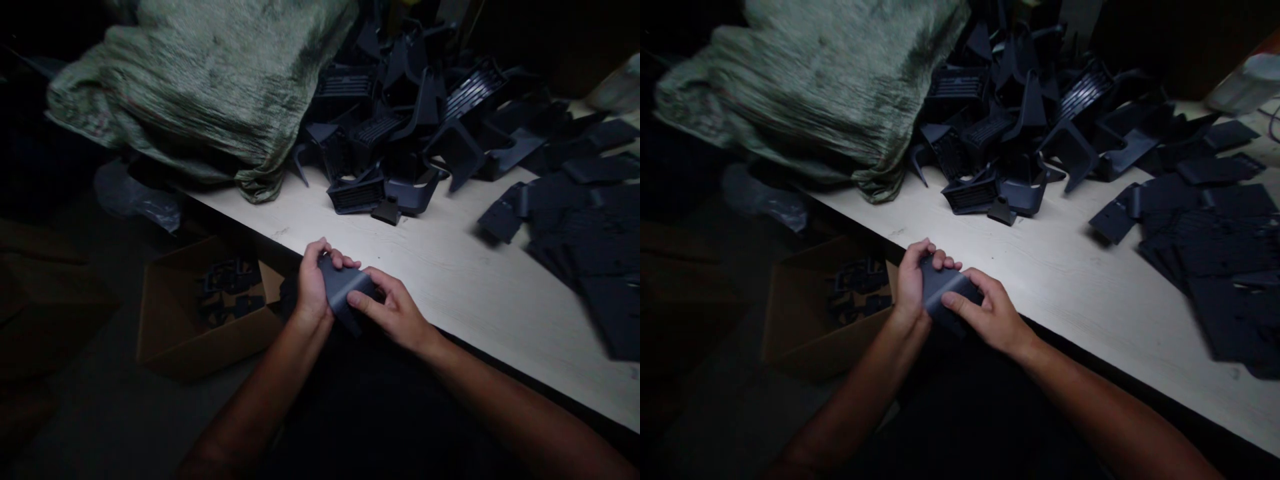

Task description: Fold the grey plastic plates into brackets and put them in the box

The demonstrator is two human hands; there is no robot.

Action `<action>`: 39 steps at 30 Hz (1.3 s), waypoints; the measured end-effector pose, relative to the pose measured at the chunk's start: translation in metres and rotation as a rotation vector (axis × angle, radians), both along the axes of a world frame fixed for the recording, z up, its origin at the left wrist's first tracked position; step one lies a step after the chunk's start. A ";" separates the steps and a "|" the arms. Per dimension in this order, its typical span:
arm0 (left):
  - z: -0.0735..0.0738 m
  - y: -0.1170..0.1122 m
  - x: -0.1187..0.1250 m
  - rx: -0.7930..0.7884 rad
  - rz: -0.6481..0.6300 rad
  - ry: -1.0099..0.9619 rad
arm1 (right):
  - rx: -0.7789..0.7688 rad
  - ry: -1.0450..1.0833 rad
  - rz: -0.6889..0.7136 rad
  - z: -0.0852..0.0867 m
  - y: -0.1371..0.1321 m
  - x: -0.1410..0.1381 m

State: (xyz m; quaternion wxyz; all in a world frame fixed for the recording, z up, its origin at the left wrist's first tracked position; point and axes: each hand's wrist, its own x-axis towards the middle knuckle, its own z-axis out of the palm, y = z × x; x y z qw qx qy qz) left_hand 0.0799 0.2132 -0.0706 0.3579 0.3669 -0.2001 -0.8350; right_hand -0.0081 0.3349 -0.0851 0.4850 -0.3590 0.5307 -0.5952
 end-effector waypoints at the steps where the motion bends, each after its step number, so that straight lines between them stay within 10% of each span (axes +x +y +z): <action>1: 0.003 0.002 -0.001 -0.024 0.005 -0.030 | -0.017 0.045 -0.036 0.000 0.001 0.002; 6: 0.010 0.011 -0.005 -0.124 0.004 -0.073 | -0.003 0.072 -0.052 0.005 0.004 -0.001; 10: 0.004 0.002 0.005 -0.566 -0.136 -0.260 | 0.105 0.004 0.064 0.015 0.008 -0.020; 16: 0.012 -0.016 0.027 -1.174 -0.695 -0.513 | 0.166 0.173 0.119 0.027 0.006 -0.035; 22: 0.015 -0.022 0.028 -0.979 -0.753 -0.383 | 0.056 0.585 0.040 0.030 0.007 -0.044; 31: 0.002 -0.013 0.026 -0.538 -0.568 -0.206 | 0.045 0.393 -0.233 0.017 0.010 -0.035; 39: -0.015 -0.006 0.033 -0.442 -0.630 -0.193 | 0.175 0.286 0.082 0.021 -0.015 -0.071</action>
